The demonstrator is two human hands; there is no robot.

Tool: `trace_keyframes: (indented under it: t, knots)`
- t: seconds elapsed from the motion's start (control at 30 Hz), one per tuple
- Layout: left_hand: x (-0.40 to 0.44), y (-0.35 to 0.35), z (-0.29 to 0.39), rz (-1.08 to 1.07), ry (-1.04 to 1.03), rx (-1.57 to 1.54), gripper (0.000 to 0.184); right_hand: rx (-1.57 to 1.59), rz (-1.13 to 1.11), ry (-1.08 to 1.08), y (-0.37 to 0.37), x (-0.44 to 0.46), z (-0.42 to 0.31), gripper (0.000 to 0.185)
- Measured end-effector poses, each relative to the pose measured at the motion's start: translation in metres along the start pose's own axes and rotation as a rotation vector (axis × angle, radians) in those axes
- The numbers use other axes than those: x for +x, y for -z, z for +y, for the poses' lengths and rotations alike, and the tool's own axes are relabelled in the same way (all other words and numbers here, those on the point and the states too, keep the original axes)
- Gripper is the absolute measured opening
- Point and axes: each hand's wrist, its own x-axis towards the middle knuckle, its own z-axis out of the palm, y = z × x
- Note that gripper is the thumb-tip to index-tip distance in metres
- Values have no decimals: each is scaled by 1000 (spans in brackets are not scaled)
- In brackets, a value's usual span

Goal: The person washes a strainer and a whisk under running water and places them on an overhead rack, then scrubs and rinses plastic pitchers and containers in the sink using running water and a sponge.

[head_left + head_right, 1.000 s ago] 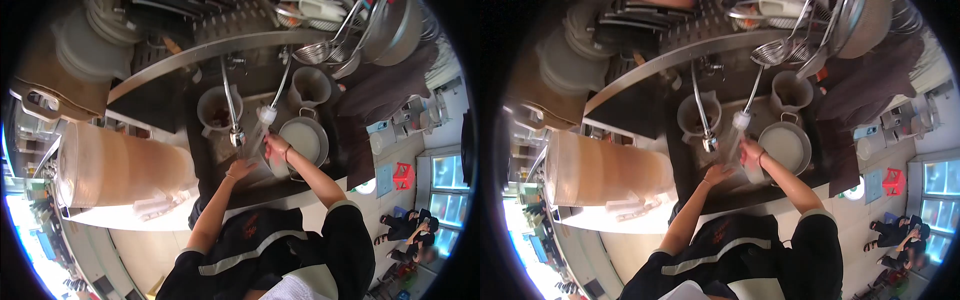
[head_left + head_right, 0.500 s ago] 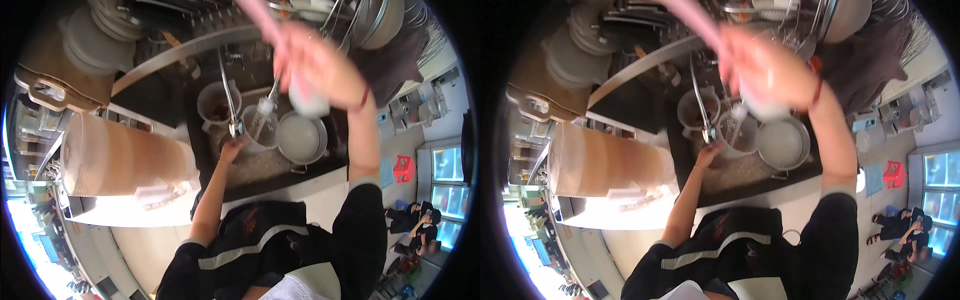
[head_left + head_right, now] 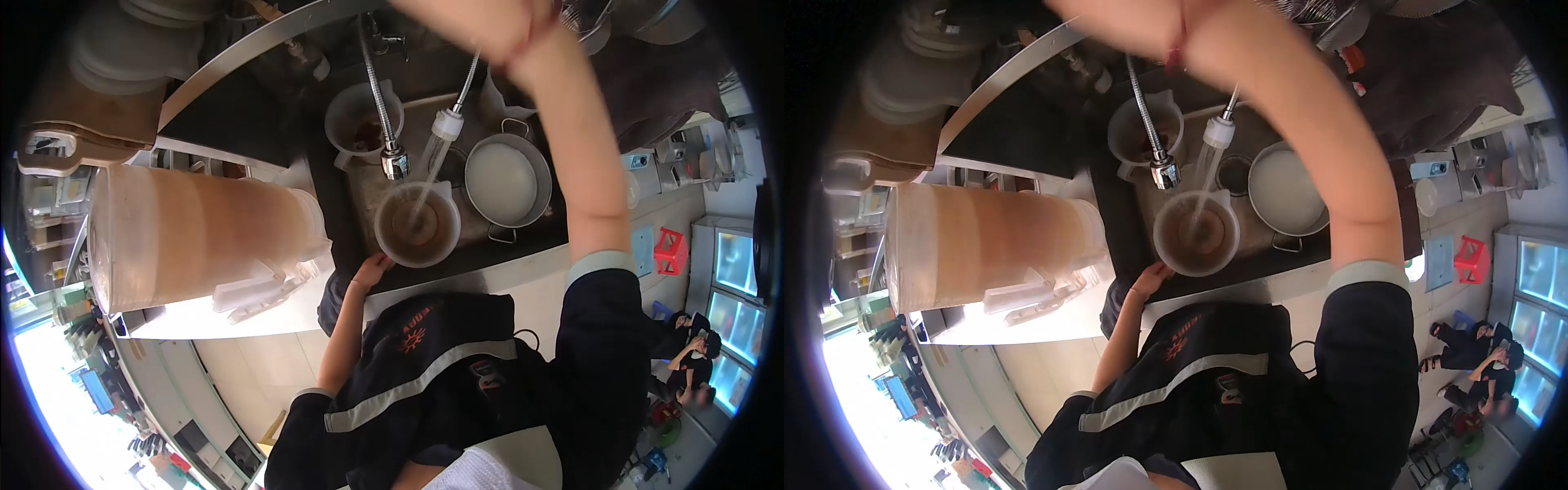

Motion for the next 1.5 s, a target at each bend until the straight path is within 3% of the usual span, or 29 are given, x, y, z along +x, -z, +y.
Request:
trace_keyframes:
  t: [0.07, 0.1, 0.13, 0.2, 0.47, 0.6, 0.7, 0.73, 0.8, 0.83, 0.87, 0.97, 1.03, 1.1, 1.13, 1.2, 1.23, 1.3, 1.33, 1.43, 1.47, 1.5]
  knots:
    - [-10, 0, 24, -62, 0, 71, 30, 268, -64, 204, -20, -55, -30, 13]
    - [-14, 0, 34, -123, -4, 145, 30, 295, -238, 201, -23, -82, -45, 13]
    - [-13, -3, 32, -122, -4, 140, 30, 320, -412, 200, -30, -108, -53, 23]
    - [-12, -9, 25, -201, -106, 306, 31, 310, -510, 275, -59, -160, -55, 28]
    - [-25, 0, 35, -63, -82, 511, 34, 377, -642, 412, -161, -258, 20, 37]
    - [-16, -1, 5, 72, -105, 450, 33, 95, -606, 514, -209, -302, 53, 43]
    - [-22, -2, 6, 128, -62, 351, 32, -234, -768, 327, -219, -307, 54, 40]
    - [-23, -2, 7, 131, -60, 349, 32, -231, -767, 330, -218, -302, 39, 40]
    - [-23, -3, 12, 145, -21, 396, 30, -102, -981, 150, -217, -289, 4, 43]
    - [-21, -4, 13, 148, -21, 390, 30, 217, -833, 123, -221, -289, -7, 26]
    - [-20, -4, 12, 173, -28, 377, 29, 220, -835, 130, -233, -300, -15, 26]
    - [-17, -1, 9, 187, -83, 381, 29, 254, -505, 71, -267, -327, -41, 15]
    - [-15, 8, 10, 174, -135, 408, 30, 258, -1072, -245, -279, -324, -50, 17]
    - [-13, 19, 16, 406, -110, 200, 34, 350, -945, -227, -275, -324, -57, 18]
    - [-12, 23, 21, 402, -109, 206, 34, 439, -826, -207, -272, -324, -60, 18]
    - [-3, 30, 38, 698, -52, 49, 43, 476, -745, -210, -268, -320, -57, 17]
    - [0, 33, 55, 699, -46, 46, 43, 514, -666, -209, -264, -319, -57, 16]
    - [2, 36, 88, 338, 347, -300, 56, 585, -652, -247, -254, -308, -57, 17]
    - [8, 28, 84, 339, 339, -303, 56, 645, -625, -280, -250, -296, -53, 18]
    - [38, 1, 61, 199, 288, -565, 67, 629, -525, -245, -225, -272, -66, 18]
    - [43, -6, 60, 4, 9, -495, 71, 626, -523, -248, -214, -264, -72, 18]
    - [44, -6, 57, -101, -125, -447, 73, 630, -538, -201, -203, -257, -79, 18]
